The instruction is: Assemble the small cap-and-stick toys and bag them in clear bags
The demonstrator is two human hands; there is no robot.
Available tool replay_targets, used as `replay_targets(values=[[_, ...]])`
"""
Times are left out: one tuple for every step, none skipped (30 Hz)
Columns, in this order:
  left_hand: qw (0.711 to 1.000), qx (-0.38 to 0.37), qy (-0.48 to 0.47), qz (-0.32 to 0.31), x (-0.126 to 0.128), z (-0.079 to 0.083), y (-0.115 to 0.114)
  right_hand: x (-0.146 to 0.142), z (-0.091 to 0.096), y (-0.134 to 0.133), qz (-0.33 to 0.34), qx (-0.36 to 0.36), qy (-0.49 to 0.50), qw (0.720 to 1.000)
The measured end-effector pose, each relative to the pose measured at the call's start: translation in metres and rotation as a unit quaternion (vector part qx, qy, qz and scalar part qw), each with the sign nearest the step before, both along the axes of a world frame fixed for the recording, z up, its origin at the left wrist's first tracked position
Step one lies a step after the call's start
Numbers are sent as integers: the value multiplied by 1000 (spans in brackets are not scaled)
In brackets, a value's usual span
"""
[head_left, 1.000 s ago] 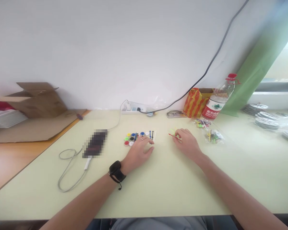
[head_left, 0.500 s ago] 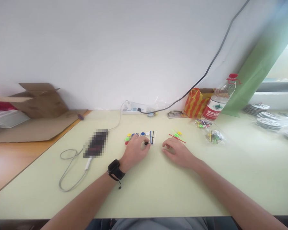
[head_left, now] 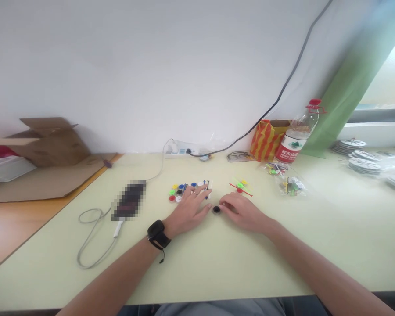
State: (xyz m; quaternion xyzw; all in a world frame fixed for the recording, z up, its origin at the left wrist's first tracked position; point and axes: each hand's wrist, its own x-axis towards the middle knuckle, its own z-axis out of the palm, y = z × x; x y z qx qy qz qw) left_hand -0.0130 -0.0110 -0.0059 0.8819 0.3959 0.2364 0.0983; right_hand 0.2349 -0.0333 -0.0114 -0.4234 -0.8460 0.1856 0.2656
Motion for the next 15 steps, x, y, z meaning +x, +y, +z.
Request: replay_targets(values=[[1000, -2, 15, 5, 1, -1, 0, 0, 0, 0, 1, -2, -1, 1000], [1000, -5, 28, 8, 2, -2, 1, -1, 1, 0, 1, -3, -2, 1000], [999, -9, 38, 11, 3, -3, 1, -1, 1, 0, -1, -5, -2, 1000], [999, -13, 47, 13, 5, -4, 1, -1, 1, 0, -3, -7, -2, 1000], [998, -17, 54, 15, 6, -5, 1, -2, 1, 0, -5, -9, -3, 1000], [998, -21, 59, 17, 7, -6, 1, -2, 1, 0, -7, -11, -4, 1000], [998, -24, 62, 19, 7, -7, 1, -2, 0, 0, -7, -13, -5, 1000], [997, -26, 63, 20, 8, -8, 2, -3, 0, 0, -8, -15, -6, 1000], [998, -25, 61, 18, 8, -9, 2, -3, 0, 0, -7, -17, -7, 1000], [998, -23, 57, 14, 8, -9, 2, -3, -1, 0, -8, -18, -7, 1000], [998, -20, 52, 9, 8, -10, 3, -3, -1, 0, -9, -19, -8, 1000], [999, -17, 47, 4, 8, -10, 3, -4, -1, 0, -10, -20, -8, 1000], [999, -16, 43, 2, 7, -9, 3, -4, -1, 0, -11, -21, -8, 1000], [999, -15, 41, 1, 7, -9, 2, -4, 0, 0, -12, -22, -7, 1000], [999, -15, 40, 1, 7, -8, 2, -4, 0, 0, -11, -23, -6, 1000]])
